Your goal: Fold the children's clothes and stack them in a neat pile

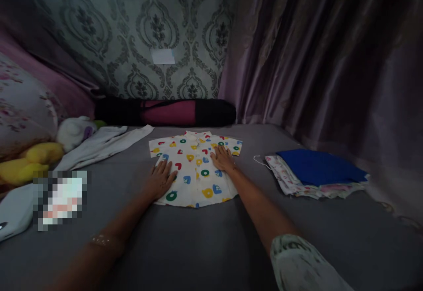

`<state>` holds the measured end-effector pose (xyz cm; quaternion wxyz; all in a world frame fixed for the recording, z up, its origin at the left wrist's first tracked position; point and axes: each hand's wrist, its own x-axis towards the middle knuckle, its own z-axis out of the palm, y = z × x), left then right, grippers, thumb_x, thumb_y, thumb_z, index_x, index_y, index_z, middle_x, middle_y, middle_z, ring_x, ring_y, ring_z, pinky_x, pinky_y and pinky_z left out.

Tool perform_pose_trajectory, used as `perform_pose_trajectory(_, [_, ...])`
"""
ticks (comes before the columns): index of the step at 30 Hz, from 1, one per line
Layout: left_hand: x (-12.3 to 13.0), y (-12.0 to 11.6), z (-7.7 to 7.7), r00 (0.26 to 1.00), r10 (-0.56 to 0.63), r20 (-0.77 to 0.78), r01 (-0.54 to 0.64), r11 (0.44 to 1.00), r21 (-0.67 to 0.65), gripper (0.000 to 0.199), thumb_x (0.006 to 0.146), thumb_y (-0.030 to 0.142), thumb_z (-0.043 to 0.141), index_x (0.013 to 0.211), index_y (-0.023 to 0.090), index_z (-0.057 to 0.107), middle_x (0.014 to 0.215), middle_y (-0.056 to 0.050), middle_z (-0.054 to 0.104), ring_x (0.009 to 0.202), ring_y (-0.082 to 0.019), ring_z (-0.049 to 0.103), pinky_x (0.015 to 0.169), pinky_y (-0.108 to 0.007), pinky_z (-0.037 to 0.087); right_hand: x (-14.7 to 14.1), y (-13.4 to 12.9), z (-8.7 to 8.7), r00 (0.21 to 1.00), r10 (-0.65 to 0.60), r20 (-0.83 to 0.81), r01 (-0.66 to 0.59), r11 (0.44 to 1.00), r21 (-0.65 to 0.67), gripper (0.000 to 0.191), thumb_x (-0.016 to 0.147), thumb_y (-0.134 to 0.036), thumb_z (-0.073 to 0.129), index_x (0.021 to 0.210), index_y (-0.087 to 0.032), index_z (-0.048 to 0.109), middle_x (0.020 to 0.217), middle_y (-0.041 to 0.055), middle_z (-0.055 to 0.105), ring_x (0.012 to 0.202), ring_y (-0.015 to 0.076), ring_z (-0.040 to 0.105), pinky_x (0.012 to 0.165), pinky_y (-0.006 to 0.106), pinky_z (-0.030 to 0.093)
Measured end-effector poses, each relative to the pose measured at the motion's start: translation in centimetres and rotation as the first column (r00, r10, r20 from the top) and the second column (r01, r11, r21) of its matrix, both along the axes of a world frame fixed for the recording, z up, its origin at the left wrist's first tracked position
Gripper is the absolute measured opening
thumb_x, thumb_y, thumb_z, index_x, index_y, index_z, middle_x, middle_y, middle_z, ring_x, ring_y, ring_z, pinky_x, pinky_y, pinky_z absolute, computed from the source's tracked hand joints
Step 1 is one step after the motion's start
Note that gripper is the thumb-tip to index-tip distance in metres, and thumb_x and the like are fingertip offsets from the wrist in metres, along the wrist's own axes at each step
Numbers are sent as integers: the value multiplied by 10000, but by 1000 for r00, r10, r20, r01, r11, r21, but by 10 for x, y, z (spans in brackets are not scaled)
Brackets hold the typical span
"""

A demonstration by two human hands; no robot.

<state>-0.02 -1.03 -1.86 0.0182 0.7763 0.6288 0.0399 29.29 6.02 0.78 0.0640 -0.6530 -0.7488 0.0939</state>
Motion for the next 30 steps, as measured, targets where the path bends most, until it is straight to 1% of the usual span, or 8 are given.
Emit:
perform_pose_trajectory(3, [-1, 0, 0, 1000, 2, 1, -2, 1000, -2, 656, 973, 513, 189, 1500, 143, 314, 1572, -160, 271, 1467, -314, 193, 1145, -512, 218, 2, 0, 2, 999, 11, -31, -12, 1000, -10, 656, 995, -487, 155, 1525, -113, 249, 1605, 112, 186, 1482, 228, 99, 1181, 426, 19])
perform_pose_trajectory(7, [1, -1, 4, 1000, 4, 6, -4, 1000, 22, 655, 970, 521, 210, 1498, 148, 318, 1579, -164, 249, 1470, -314, 182, 1145, -526, 209, 8, -9, 13, 996, 26, -89, -29, 999, -30, 647, 999, -470, 122, 1541, -126, 199, 1618, 102, 128, 1487, 202, 60, 1185, 380, 29])
perform_pose_trajectory(11, [5, -4, 11, 999, 52, -11, -53, 998, -26, 696, 967, 538, 180, 1523, 127, 260, 1594, -164, 200, 1474, -335, 142, 1156, -536, 163, 15, -43, 16, 997, 56, -55, -56, 998, 14, 662, 991, -467, 182, 1540, -98, 194, 1617, 114, 112, 1489, 222, 36, 1189, 401, 21])
perform_pose_trajectory(16, [7, -4, 14, 997, 73, -27, -74, 995, -64, 699, 968, 531, 156, 1528, 122, 246, 1596, -166, 188, 1476, -343, 127, 1153, -536, 164, 17, -86, 4, 995, 96, -20, -95, 994, 47, 655, 992, -488, 206, 1521, -107, 269, 1603, 122, 179, 1482, 239, 109, 1186, 435, 60])
perform_pose_trajectory(20, [6, -3, 12, 997, 70, -35, -72, 995, -70, 699, 966, 537, 159, 1530, 131, 247, 1597, -161, 188, 1474, -340, 135, 1150, -534, 176, 17, -93, 1, 995, 94, -15, -92, 992, 81, 622, 996, -464, 237, 1501, -110, 322, 1590, 135, 225, 1470, 240, 169, 1182, 443, 94])
perform_pose_trajectory(24, [6, -2, 15, 996, 66, -57, -71, 994, -85, 687, 969, 520, 166, 1528, 129, 250, 1596, -162, 189, 1472, -340, 145, 1147, -524, 188, 13, -97, 10, 996, 90, -20, -88, 991, 97, 584, 1000, -430, 266, 1490, -124, 351, 1588, 138, 227, 1471, 248, 166, 1183, 471, 73])
perform_pose_trajectory(27, [7, -1, 16, 995, 76, -68, -82, 991, -103, 691, 969, 517, 155, 1533, 124, 229, 1601, -160, 173, 1475, -338, 132, 1152, -520, 175, 6, -111, 15, 988, 153, -27, -147, 976, 158, 572, 999, -412, 282, 1496, -134, 342, 1600, 122, 191, 1483, 236, 112, 1187, 477, 19])
perform_pose_trajectory(30, [8, -1, 14, 994, 78, -73, -85, 992, -95, 685, 969, 511, 153, 1532, 130, 234, 1600, -156, 183, 1476, -332, 133, 1151, -517, 179, -2, -126, 11, 964, 256, -71, -247, 962, 115, 585, 1001, -431, 275, 1502, -135, 330, 1600, 116, 193, 1483, 234, 110, 1191, 470, 35])
